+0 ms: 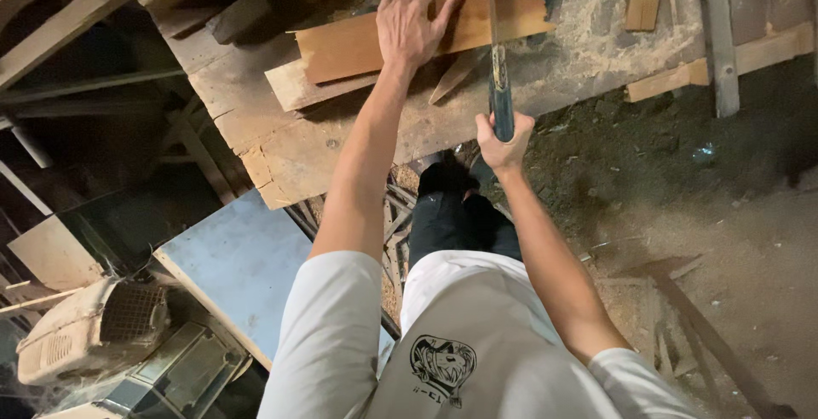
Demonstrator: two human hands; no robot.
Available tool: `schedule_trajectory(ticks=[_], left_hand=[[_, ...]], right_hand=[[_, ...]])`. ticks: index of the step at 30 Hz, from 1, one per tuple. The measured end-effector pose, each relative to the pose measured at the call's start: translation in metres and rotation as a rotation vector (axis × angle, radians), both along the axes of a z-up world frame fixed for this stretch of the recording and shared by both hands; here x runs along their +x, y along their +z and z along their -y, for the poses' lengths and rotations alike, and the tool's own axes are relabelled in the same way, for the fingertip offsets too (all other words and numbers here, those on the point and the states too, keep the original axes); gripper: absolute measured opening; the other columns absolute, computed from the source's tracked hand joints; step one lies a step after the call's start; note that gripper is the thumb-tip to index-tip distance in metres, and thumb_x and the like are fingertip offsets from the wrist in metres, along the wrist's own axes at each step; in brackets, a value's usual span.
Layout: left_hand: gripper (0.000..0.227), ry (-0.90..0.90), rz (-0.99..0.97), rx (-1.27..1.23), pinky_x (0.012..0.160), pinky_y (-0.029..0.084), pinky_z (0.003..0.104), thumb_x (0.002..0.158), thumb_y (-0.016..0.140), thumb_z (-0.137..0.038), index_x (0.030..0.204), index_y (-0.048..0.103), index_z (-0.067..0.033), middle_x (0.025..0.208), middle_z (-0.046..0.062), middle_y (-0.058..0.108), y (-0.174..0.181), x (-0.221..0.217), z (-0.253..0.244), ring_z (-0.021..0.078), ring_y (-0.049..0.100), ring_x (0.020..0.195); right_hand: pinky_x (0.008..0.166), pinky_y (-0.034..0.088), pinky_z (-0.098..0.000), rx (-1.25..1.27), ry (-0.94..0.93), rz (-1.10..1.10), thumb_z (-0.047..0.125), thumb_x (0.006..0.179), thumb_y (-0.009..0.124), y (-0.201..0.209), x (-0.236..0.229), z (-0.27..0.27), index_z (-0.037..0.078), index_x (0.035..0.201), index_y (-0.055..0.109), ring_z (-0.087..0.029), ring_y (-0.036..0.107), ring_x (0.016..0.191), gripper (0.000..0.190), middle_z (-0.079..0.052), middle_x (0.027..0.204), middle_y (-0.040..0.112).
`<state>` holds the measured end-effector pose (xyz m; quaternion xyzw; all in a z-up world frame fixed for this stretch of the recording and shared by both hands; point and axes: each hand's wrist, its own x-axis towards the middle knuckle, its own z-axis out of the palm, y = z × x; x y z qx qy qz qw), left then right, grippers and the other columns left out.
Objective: The person sands a rectangular wooden plank on a workbench using a sanding block. A black cat enters the frame and the person briefly pets it. The person then uses a hand saw to cut the plank along a marked line.
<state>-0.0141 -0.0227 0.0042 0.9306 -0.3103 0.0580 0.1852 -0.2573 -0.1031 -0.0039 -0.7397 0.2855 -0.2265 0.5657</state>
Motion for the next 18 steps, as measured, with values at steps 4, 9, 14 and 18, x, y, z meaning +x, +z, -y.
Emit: schedule_trajectory(ticks=[4,9,14,18], left_hand=[[0.053,0.005,0.002,0.011,0.080,0.045,0.043,0.097,0.059,-0.057,0.076,0.066,-0.0090,0.081,0.009,0.072,-0.001,0.000,-0.001,0.0294,0.066,0.085],[0.054,-0.013,0.087,-0.030,0.079,0.044,0.043,0.098,0.058,-0.057,0.076,0.065,-0.0083,0.080,0.009,0.071,-0.001,0.000,-0.001,0.0285,0.066,0.083],[0.052,0.005,0.027,-0.016,0.079,0.044,0.043,0.098,0.060,-0.056,0.076,0.067,-0.0084,0.077,0.010,0.071,-0.002,-0.004,-0.001,0.0290,0.066,0.081],[0.052,-0.005,0.064,-0.018,0.078,0.044,0.043,0.098,0.061,-0.055,0.076,0.067,-0.0085,0.077,0.009,0.071,0.001,-0.001,-0.001,0.0293,0.066,0.081]], right_hand=[[0.052,0.038,-0.0326,0.038,0.001,-0.004,0.006,0.083,0.075,0.005,0.000,-0.004,0.000,0.063,0.051,-0.010,0.047,0.053,0.032,-0.004,0.056,0.048],[0.052,0.038,-0.0313,0.045,0.003,-0.027,0.006,0.082,0.074,0.012,-0.006,-0.007,0.000,0.065,0.052,-0.009,0.047,0.053,0.029,-0.003,0.056,0.048],[0.052,0.037,-0.0311,0.053,-0.009,-0.031,0.006,0.083,0.075,0.010,-0.015,-0.010,0.000,0.062,0.052,-0.009,0.047,0.052,0.032,-0.003,0.054,0.047],[0.052,0.038,-0.0302,0.073,-0.008,-0.018,0.007,0.083,0.074,0.011,-0.018,-0.012,0.001,0.063,0.051,-0.008,0.048,0.053,0.031,-0.002,0.056,0.050]])
